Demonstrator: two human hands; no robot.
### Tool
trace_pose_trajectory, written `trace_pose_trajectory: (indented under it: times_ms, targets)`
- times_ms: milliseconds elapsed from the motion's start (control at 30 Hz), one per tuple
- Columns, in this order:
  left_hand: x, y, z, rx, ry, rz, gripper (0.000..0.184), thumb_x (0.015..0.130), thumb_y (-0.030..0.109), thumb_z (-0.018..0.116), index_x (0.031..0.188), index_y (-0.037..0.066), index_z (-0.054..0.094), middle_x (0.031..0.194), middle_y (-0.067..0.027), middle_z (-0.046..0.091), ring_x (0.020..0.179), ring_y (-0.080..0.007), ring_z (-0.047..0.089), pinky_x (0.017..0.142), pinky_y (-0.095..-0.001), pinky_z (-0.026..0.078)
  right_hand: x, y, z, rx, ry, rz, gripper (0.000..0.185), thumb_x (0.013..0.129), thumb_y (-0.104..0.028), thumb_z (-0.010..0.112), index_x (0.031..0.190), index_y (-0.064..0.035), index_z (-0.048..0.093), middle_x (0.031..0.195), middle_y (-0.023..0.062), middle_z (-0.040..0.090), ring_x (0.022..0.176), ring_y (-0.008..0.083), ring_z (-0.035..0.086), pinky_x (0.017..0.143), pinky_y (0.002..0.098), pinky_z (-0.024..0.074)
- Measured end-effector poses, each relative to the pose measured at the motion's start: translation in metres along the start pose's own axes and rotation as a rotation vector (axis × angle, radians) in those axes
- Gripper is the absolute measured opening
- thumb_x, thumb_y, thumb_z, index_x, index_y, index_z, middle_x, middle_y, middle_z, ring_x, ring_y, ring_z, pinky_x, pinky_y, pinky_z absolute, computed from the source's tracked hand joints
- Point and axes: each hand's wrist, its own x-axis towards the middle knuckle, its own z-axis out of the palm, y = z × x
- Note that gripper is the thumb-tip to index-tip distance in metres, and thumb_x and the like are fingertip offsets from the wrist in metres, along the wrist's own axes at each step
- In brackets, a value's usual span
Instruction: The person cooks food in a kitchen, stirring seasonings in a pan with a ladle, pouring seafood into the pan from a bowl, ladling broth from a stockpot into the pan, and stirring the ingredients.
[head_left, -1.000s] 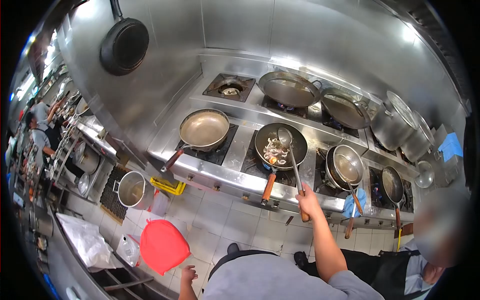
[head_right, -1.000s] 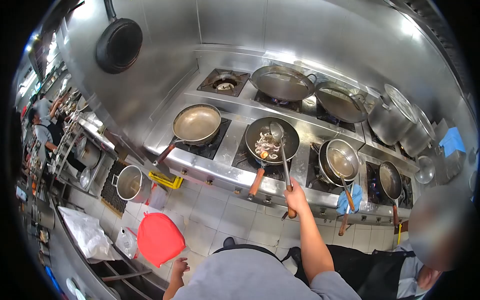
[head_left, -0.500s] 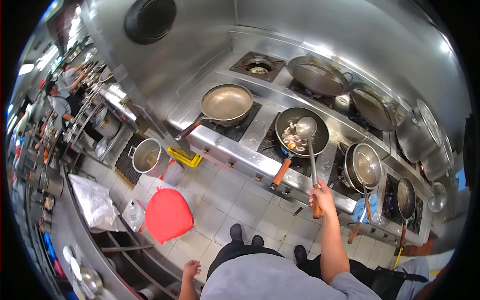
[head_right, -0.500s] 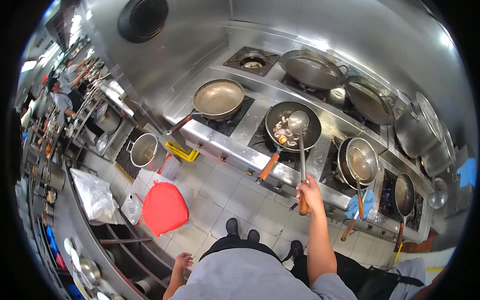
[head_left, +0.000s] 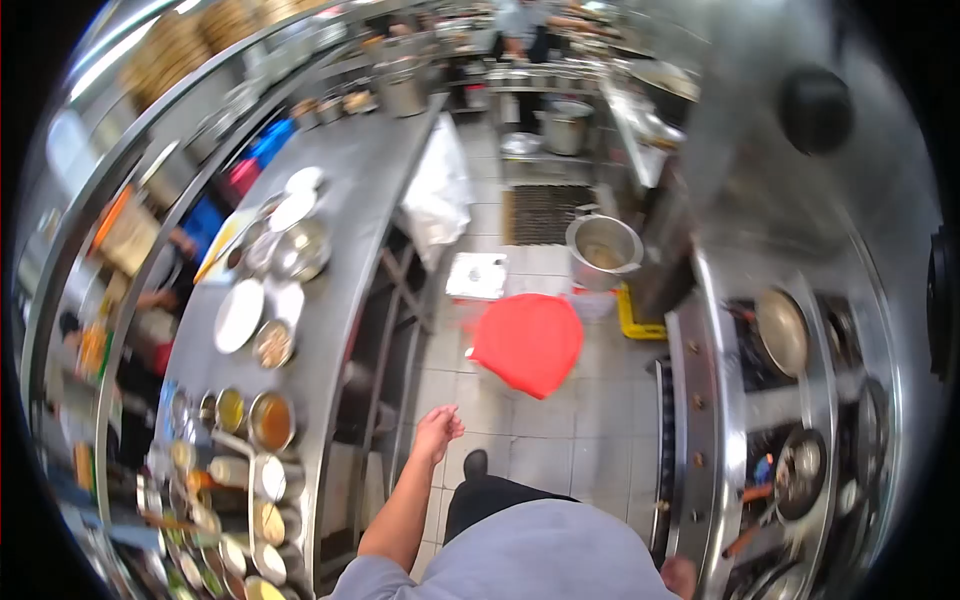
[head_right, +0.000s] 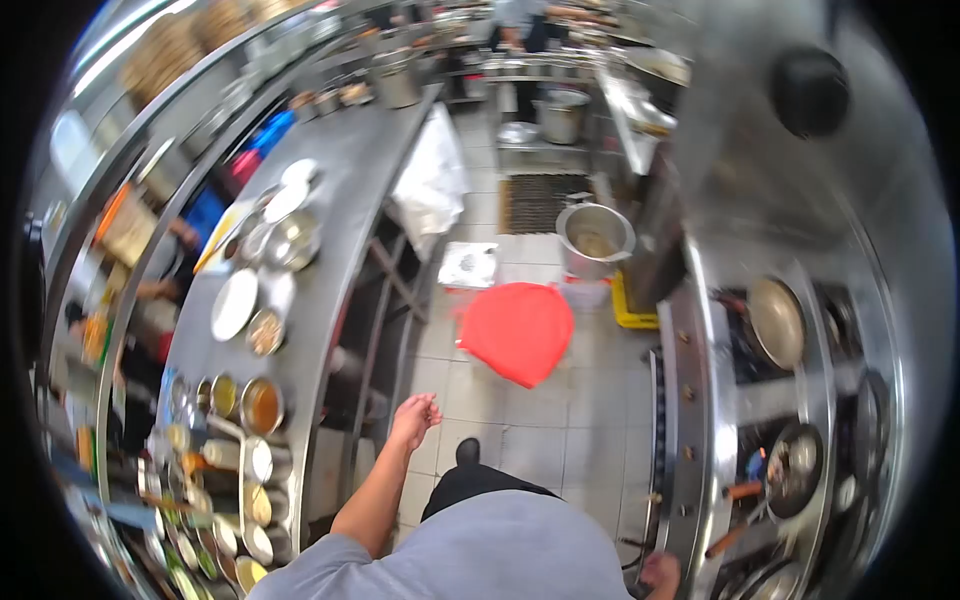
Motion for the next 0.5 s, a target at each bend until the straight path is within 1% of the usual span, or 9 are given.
trace_pose_trajectory:
  times_ms: [33, 100, 167, 233, 300, 367, 433, 467, 500]
  targets:
    - [-0.003, 0.013, -0.013, -0.115, 0.014, 0.025, 0.013, 0.095, 0.014, 0.053, 0.099, 0.003, 0.059, 0.08, -0.0061, 0.061, 0.068, -0.0176, 0.062, 0.063, -0.0312, 0.054, 0.0, -0.004, 0.022, -0.276, -0.04, 0.08, 0.022, 0.09, -0.023, 0.054, 0.074, -0.0085, 0.057, 0.06, 0.0055, 0.056, 0.047, 0.0214, 0.055, 0.039, 0.0383, 0.0438]
    - [-0.004, 0.039, -0.044, -0.257, 0.076, 0.077, 0.012, 0.095, 0.013, 0.052, 0.098, 0.004, 0.059, 0.079, -0.0059, 0.061, 0.068, -0.0183, 0.062, 0.064, -0.0319, 0.054, 0.006, -0.018, 0.076, -0.627, -0.17, 0.134, 0.02, 0.09, -0.022, 0.054, 0.076, -0.0076, 0.058, 0.061, 0.0065, 0.056, 0.046, 0.022, 0.055, 0.038, 0.0384, 0.0436]
    - [-0.006, 0.063, -0.077, -0.497, 0.076, 0.209, 0.012, 0.095, 0.011, 0.05, 0.103, 0.005, 0.057, 0.082, -0.0064, 0.061, 0.07, -0.0192, 0.062, 0.066, -0.0324, 0.055, 0.013, -0.053, 0.132, -0.889, -0.249, 0.116, 0.018, 0.089, -0.021, 0.054, 0.078, -0.0068, 0.058, 0.061, 0.0074, 0.056, 0.046, 0.0225, 0.055, 0.037, 0.0386, 0.0434]
    - [-0.008, 0.095, -0.098, -0.568, 0.261, 0.371, 0.015, 0.096, 0.01, 0.048, 0.109, 0.006, 0.053, 0.089, -0.007, 0.061, 0.074, -0.02, 0.063, 0.067, -0.0323, 0.055, 0.025, -0.102, 0.188, -1.112, -0.273, 0.065, 0.017, 0.089, -0.02, 0.053, 0.081, -0.0059, 0.059, 0.062, 0.0084, 0.055, 0.046, 0.023, 0.055, 0.037, 0.0388, 0.0432]
    - [0.01, 0.12, -0.133, -0.776, 0.327, 0.489, 0.021, 0.095, 0.013, 0.05, 0.114, 0.005, 0.051, 0.098, -0.0083, 0.06, 0.079, -0.0224, 0.063, 0.073, -0.0345, 0.056, 0.034, -0.154, 0.238, -1.253, -0.257, -0.016, 0.016, 0.089, -0.019, 0.053, 0.083, -0.005, 0.059, 0.062, 0.0094, 0.055, 0.045, 0.0235, 0.055, 0.036, 0.0389, 0.043]
    - [0.043, 0.142, -0.171, -0.933, 0.458, 0.526, 0.029, 0.095, 0.022, 0.055, 0.116, 0.004, 0.049, 0.104, -0.0103, 0.058, 0.084, -0.0238, 0.061, 0.075, -0.0372, 0.056, 0.002, -0.175, 0.264, -0.463, -0.25, -0.454, 0.016, 0.093, -0.021, 0.054, 0.099, -0.0061, 0.057, 0.066, 0.0064, 0.055, 0.05, 0.0185, 0.055, 0.038, 0.033, 0.0449]
    - [0.066, 0.17, -0.198, -0.978, 0.485, 0.543, 0.034, 0.095, 0.027, 0.057, 0.117, 0.003, 0.049, 0.106, -0.0109, 0.057, 0.085, -0.0243, 0.06, 0.075, -0.0383, 0.056, -0.008, -0.209, 0.291, -0.311, -0.257, -0.528, 0.022, 0.096, -0.021, 0.053, 0.113, -0.0073, 0.053, 0.07, 0.0045, 0.054, 0.051, 0.0139, 0.053, 0.04, 0.0279, 0.0455]
    - [0.074, 0.179, -0.21, -1.02, 0.509, 0.555, 0.04, 0.094, 0.032, 0.059, 0.118, 0.002, 0.048, 0.108, -0.0115, 0.056, 0.086, -0.0249, 0.058, 0.075, -0.0394, 0.056, -0.012, -0.22, 0.304, -0.3, -0.237, -0.56, 0.023, 0.096, -0.021, 0.052, 0.114, -0.0075, 0.052, 0.069, 0.004, 0.053, 0.05, 0.0131, 0.052, 0.04, 0.0276, 0.0459]
    - [0.079, 0.186, -0.22, -1.012, 0.502, 0.546, 0.04, 0.094, 0.032, 0.059, 0.118, 0.002, 0.048, 0.108, -0.0115, 0.056, 0.086, -0.0249, 0.058, 0.075, -0.0394, 0.056, -0.017, -0.226, 0.314, -0.285, -0.212, -0.591, 0.023, 0.096, -0.021, 0.052, 0.116, -0.0077, 0.052, 0.069, 0.0036, 0.053, 0.049, 0.0122, 0.051, 0.041, 0.0274, 0.0462]
